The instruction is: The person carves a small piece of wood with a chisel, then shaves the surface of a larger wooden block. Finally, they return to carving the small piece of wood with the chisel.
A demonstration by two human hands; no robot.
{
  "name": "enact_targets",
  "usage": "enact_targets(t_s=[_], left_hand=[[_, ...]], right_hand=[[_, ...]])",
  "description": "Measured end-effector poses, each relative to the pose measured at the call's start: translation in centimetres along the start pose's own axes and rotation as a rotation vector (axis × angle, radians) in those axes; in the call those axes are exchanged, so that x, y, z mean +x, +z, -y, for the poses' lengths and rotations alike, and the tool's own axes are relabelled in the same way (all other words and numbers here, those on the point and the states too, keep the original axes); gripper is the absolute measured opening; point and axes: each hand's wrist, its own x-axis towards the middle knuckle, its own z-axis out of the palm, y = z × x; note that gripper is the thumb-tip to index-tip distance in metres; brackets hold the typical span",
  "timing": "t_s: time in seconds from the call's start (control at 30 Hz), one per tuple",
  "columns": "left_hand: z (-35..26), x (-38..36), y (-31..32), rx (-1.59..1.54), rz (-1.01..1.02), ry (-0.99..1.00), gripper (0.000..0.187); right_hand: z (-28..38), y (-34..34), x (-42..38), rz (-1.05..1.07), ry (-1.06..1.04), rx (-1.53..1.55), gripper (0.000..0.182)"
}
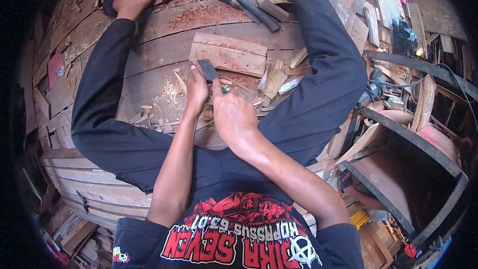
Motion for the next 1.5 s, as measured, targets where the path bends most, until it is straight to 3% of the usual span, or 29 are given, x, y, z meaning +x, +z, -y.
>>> enact_targets(t_s=[0.17, 0.23, 0.33, 0.37, 0.47, 0.6, 0.63, 0.67, 0.8, 1.0, 1.17, 1.5], left_hand=[[0.0, 0.1, 0.2, -0.008, -0.02, 0.006, 0.079], [0.1, -0.1, 0.2, -0.037, -0.067, 0.033, 0.078], [-0.7, -0.3, -0.3, 0.043, -0.024, 0.079, 0.072], [-0.7, -0.4, -1.0, 0.146, 0.166, -0.06, 0.073], [1.0, -1.6, 2.2, 0.1, 0.084, -0.006, 0.076], [1.9, -0.1, 0.7, 0.149, 0.095, 0.067, 0.082], [1.7, 0.0, -0.1, 0.095, 0.109, 0.072, 0.07], [1.3, 0.2, -1.0, 0.041, 0.122, 0.077, 0.066], [2.5, 1.6, -2.4, -0.157, 0.172, 0.163, 0.06], [1.3, 0.4, -2.9, -0.156, 0.324, -0.065, 0.055], [1.1, -0.5, -2.4, 0.13, 0.037, 0.489, 0.046], [2.0, 0.4, -1.7, 0.137, 0.002, 0.47, 0.046]], right_hand=[[-0.5, 0.9, 0.6, -0.059, -0.027, -0.066, 0.061], [-0.9, 0.7, 0.6, -0.015, -0.015, 0.064, 0.058], [-1.5, 0.2, 1.7, 0.029, -0.008, 0.166, 0.054], [-1.8, 0.1, 2.1, 0.047, -0.009, 0.182, 0.053], [-1.5, -1.3, 2.7, 0.093, 0.0, 0.187, 0.05], [-7.1, -0.6, 4.1, 0.001, -0.086, 0.508, 0.044], [-6.9, -2.8, 3.8, 0.093, 0.003, 0.468, 0.042], [-7.2, -2.5, 3.4, -0.01, 0.005, 0.453, 0.04], [-7.7, -3.2, 2.1, -0.034, 0.004, 0.634, 0.041], [-7.4, -0.3, 1.0, -0.114, -0.112, 0.731, 0.044], [-6.4, 0.1, 1.4, -0.081, -0.16, 0.708, 0.044], [-4.9, -0.6, 1.4, -0.046, -0.097, 0.523, 0.044]])
